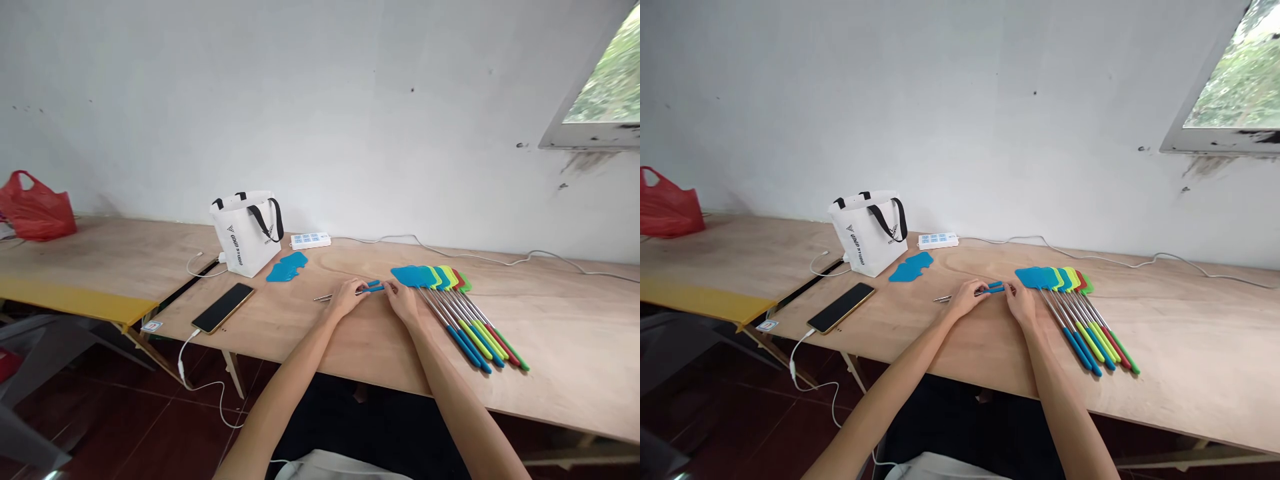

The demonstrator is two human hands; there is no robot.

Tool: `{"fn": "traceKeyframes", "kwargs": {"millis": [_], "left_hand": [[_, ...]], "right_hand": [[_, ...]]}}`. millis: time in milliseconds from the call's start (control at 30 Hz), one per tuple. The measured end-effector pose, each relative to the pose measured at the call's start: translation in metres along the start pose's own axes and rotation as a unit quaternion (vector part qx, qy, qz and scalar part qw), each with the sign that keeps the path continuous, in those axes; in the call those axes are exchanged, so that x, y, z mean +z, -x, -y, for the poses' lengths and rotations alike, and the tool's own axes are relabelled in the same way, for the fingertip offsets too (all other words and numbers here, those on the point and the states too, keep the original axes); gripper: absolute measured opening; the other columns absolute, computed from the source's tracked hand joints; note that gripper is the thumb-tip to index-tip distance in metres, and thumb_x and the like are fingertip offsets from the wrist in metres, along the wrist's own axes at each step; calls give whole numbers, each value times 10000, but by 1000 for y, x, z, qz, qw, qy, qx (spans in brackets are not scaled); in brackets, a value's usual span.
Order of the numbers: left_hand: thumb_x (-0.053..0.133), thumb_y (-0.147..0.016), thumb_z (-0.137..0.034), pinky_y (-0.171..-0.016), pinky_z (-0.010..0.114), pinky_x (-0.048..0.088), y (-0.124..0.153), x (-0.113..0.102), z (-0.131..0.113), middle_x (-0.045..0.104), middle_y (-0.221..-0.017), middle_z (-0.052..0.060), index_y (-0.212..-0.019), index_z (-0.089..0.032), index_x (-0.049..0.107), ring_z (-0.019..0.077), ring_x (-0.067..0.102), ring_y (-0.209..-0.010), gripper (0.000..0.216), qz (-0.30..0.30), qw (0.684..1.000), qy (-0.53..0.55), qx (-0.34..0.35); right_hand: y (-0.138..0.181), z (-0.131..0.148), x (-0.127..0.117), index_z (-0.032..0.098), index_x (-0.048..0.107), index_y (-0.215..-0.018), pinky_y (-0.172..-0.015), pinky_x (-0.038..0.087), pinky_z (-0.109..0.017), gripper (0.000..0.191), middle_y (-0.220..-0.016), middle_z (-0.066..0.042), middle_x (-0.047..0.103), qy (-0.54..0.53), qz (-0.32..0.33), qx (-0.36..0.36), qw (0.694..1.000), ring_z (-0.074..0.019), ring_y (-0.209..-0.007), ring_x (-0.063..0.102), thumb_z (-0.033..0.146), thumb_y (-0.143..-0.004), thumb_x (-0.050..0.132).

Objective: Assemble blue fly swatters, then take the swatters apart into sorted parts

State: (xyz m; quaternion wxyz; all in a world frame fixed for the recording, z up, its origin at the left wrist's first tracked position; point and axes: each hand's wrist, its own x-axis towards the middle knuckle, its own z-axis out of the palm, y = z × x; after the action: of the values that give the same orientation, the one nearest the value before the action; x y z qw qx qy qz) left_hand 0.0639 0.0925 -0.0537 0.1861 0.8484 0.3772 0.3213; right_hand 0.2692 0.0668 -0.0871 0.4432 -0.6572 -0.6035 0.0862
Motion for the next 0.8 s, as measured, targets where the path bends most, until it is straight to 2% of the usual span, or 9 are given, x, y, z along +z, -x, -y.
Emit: {"fn": "traceKeyframes", "kwargs": {"millis": [100, 200, 300, 400, 533, 600, 700, 800], "left_hand": [[703, -897, -268, -884, 308, 494, -1, 1, 1, 710, -998, 26, -1002, -226, 734, 203, 652, -943, 118, 1, 1000, -15, 1], [698, -892, -247, -988, 375, 448, -1, 3, 3, 708, -1001, 45, -966, -226, 750, 238, 630, -1043, 92, -3, 999, -40, -4], [678, -871, -197, -1054, 437, 395, 0, 6, 6, 690, -1164, 61, -978, -239, 754, 268, 576, -1171, 138, -17, 998, -65, -19], [646, -841, -143, -1087, 483, 354, 1, 10, 9, 633, -1334, 58, -976, -245, 749, 288, 518, -1266, 198, -30, 996, -81, -38], [572, -858, -105, -1073, 473, 368, 0, 11, 8, 702, -1207, 38, -979, -255, 735, 259, 560, -1211, 253, -25, 995, -86, -42], [567, -852, -91, -1094, 450, 355, -1, 9, 8, 695, -1220, 27, -958, -257, 728, 241, 555, -1221, 256, -28, 995, -88, -34], [627, -865, -173, -1162, 489, 274, -1, 6, 12, 567, -1425, 64, -966, -238, 713, 282, 456, -1344, 148, -70, 990, -108, -61], [651, -910, -309, -1173, 548, 233, 1, 5, 19, 541, -1433, 116, -1034, -227, 683, 329, 412, -1375, 152, -99, 980, -131, -112]], "right_hand": [[0, -2, 1, 275, 710, -1013, -795, 491, -354, 316, -920, -45, 749, 20, 5, -13, 1000, -236, -853, 667, 421, -925, 444], [-1, -5, 1, 265, 709, -1043, -927, 472, -393, 304, -1019, -55, 733, 37, 14, -36, 999, -244, -979, 643, 344, -902, 451], [-1, -7, 2, 270, 703, -1094, -1029, 426, -438, 318, -1183, -63, 693, 51, 21, -53, 997, -263, -1136, 588, 331, -900, 459], [0, -8, 5, 297, 696, -1125, -1061, 408, -454, 317, -1258, -48, 667, 59, 30, -61, 996, -267, -1196, 558, 398, -932, 466], [0, -9, 8, 301, 682, -1175, -1093, 387, -458, 356, -1325, -52, 640, 68, 36, -63, 995, -272, -1278, 521, 462, -965, 443], [0, -9, 8, 291, 669, -1214, -1103, 379, -466, 389, -1360, -60, 622, 73, 35, -61, 995, -278, -1306, 504, 472, -979, 417], [0, -8, 7, 282, 658, -1242, -1108, 372, -477, 415, -1375, -67, 615, 79, 36, -58, 995, -281, -1308, 509, 473, -993, 386], [0, -6, 6, 287, 668, -1213, -1104, 371, -468, 403, -1367, -61, 626, 84, 38, -56, 994, -273, -1313, 512, 463, -999, 375]]}}
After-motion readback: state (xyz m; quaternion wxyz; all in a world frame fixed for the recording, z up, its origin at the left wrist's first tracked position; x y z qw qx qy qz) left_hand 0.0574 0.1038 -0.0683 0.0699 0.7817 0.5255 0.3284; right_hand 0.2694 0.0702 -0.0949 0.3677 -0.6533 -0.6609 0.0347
